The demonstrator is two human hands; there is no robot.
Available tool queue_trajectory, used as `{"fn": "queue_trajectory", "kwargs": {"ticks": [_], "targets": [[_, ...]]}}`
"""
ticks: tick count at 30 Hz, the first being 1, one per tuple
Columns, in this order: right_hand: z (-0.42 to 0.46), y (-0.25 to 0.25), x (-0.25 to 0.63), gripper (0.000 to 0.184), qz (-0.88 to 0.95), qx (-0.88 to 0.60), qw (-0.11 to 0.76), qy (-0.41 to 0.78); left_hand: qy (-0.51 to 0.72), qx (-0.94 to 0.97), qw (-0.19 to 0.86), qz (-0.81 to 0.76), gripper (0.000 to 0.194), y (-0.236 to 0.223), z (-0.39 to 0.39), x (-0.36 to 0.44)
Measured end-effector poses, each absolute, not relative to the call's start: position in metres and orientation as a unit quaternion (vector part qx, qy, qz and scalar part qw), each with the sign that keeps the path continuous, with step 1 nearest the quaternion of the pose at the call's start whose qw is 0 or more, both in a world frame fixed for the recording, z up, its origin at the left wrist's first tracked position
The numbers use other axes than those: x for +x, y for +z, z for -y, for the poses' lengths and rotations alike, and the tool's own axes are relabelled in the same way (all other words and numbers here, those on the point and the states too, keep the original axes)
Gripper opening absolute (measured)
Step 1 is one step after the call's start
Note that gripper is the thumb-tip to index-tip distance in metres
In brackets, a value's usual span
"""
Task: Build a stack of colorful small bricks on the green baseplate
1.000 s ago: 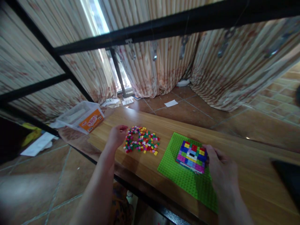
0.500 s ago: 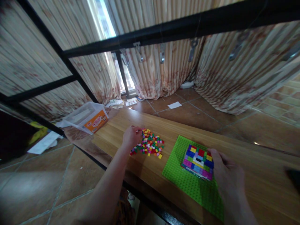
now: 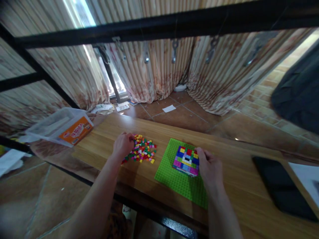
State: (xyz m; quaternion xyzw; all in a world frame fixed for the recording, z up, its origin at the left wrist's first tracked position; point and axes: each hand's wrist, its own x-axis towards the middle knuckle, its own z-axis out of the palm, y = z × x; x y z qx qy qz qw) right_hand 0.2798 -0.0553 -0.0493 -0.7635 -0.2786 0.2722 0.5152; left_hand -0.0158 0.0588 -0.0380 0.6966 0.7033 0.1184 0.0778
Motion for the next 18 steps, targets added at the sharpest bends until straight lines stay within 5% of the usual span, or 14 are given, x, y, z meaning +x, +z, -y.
{"fn": "queue_trajectory", "kwargs": {"ticks": [18], "targets": [[0.054,-0.0602,0.2877,0.04,0.341,-0.74,0.517,0.261,0.086,0.708,0.046,-0.7,0.032,-0.0374,-0.0636,-0.02]]}}
